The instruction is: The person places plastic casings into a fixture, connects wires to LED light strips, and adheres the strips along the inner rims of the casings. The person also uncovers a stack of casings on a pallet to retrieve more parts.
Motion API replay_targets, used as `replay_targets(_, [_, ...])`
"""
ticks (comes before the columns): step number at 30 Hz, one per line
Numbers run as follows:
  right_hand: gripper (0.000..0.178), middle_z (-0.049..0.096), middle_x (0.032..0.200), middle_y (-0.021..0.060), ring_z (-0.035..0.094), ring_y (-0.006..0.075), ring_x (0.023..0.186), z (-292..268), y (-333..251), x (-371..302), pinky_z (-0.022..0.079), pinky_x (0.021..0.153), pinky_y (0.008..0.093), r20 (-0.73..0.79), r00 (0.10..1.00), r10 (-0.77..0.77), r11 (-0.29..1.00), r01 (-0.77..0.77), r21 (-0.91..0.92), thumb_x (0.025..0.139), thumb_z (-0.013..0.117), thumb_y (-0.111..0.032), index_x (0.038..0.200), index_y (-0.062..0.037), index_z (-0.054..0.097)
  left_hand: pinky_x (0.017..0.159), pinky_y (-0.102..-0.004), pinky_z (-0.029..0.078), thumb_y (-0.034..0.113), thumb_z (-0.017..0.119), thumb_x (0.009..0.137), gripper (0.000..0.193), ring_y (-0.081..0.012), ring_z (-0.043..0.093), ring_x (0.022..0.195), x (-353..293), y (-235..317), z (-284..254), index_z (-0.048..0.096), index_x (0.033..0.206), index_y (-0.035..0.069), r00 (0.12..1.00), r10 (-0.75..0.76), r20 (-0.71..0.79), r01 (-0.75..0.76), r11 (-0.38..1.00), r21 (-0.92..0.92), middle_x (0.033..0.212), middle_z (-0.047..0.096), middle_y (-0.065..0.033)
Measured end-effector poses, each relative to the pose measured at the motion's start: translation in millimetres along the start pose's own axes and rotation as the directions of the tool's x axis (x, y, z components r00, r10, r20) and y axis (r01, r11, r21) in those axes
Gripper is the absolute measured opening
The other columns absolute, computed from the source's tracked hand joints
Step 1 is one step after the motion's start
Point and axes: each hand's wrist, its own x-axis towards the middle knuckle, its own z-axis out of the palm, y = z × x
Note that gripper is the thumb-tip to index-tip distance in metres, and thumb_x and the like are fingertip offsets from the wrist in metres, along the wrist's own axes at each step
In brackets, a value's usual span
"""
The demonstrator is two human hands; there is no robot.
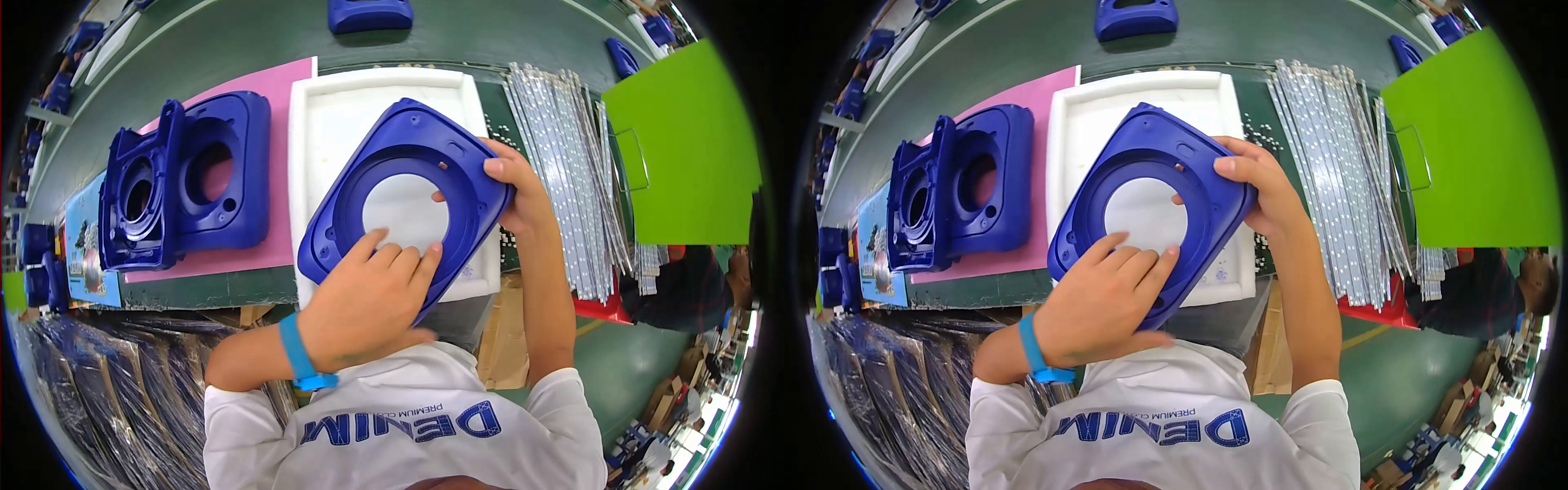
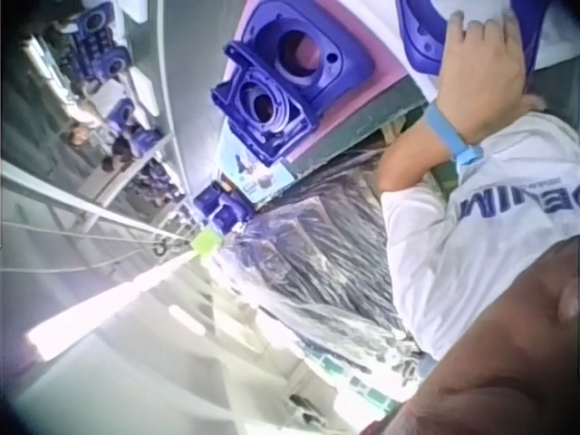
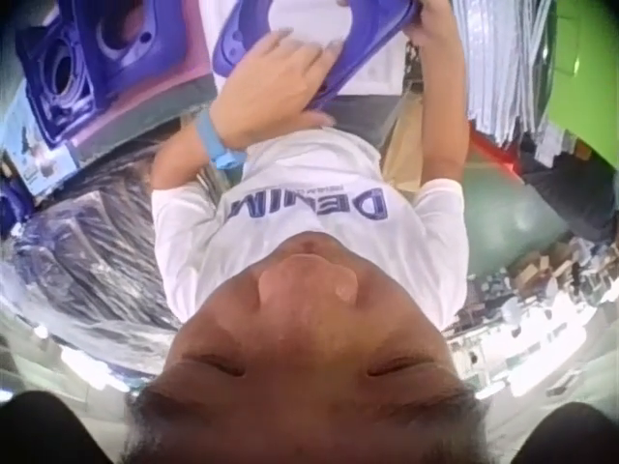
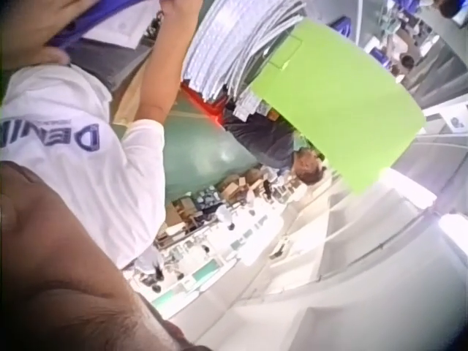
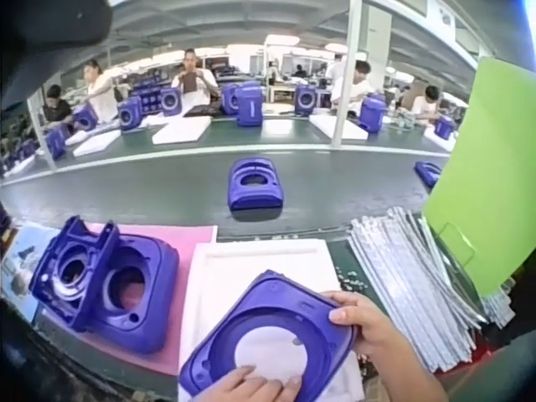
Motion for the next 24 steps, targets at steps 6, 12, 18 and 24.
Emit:
replay_targets(6, [0.063, 0.072, 0.117, 0.0202, 0.075, 0.0309, 0.098, -9, -3, 20, 0.062, 0.084, 0.0410, 0.003, 0.999, 0.043, 0.999, -0.043, -0.024, 0.103, 0.064, -0.047, 0.135, 0.0068, 0.057, 0.103, -0.0476, 0.047, 0.032, 0.091, 0.064, 0.088, -0.0333, 0.063, 0.108, 0, -13, 9, 0.057, 0.142, 0.008, 0.995, 0.072, 0.074, -0.074, 0.997, 0.026, 0.119, 0.063, -0.0151])
replay_targets(12, [0.032, 0.075, 0.101, 0.0069, 0.065, 0.0144, 0.084, 2, -10, -17, 0.052, 0.075, 0.0309, -0.332, 0.665, -0.669, 0.470, 0.032, -0.882, 0.099, 0.073, -0.026, 0.116, 0.0014, 0.072, 0.092, -0.0437, 0.049, 0.041, 0.086, 0.074, 0.082, -0.0338, 0.063, 0.103, 10, -18, 31, 0.058, 0.142, 0.003, 0.995, -0.050, -0.085, 0.051, 0.999, 0.002, 0.115, 0.064, -0.0163])
replay_targets(18, [0.032, 0.074, 0.092, 0.0132, 0.069, 0.0302, 0.079, -61, 16, -52, 0.055, 0.073, 0.0411, -0.393, 0.700, -0.597, 0.167, -0.371, -0.913, 0.092, 0.075, -0.034, 0.101, -0.0030, 0.076, 0.090, -0.0443, 0.050, 0.043, 0.085, 0.077, 0.084, -0.0345, 0.063, 0.102, 9, -28, 48, 0.057, 0.144, 0.002, 0.992, -0.067, -0.107, 0.063, 0.997, -0.045, 0.117, 0.065, -0.0176])
replay_targets(24, [0.020, 0.070, 0.094, 0.0152, 0.069, 0.0361, 0.086, -87, 34, -47, 0.054, 0.077, 0.0463, -0.392, 0.689, -0.609, 0.066, -0.448, -0.892, 0.095, 0.070, -0.023, 0.095, -0.0026, 0.071, 0.093, -0.0454, 0.050, 0.041, 0.087, 0.074, 0.086, -0.0356, 0.063, 0.106, 2, -22, 50, 0.056, 0.144, 0.002, 0.994, -0.079, -0.069, 0.073, 0.994, -0.083, 0.123, 0.065, -0.0183])
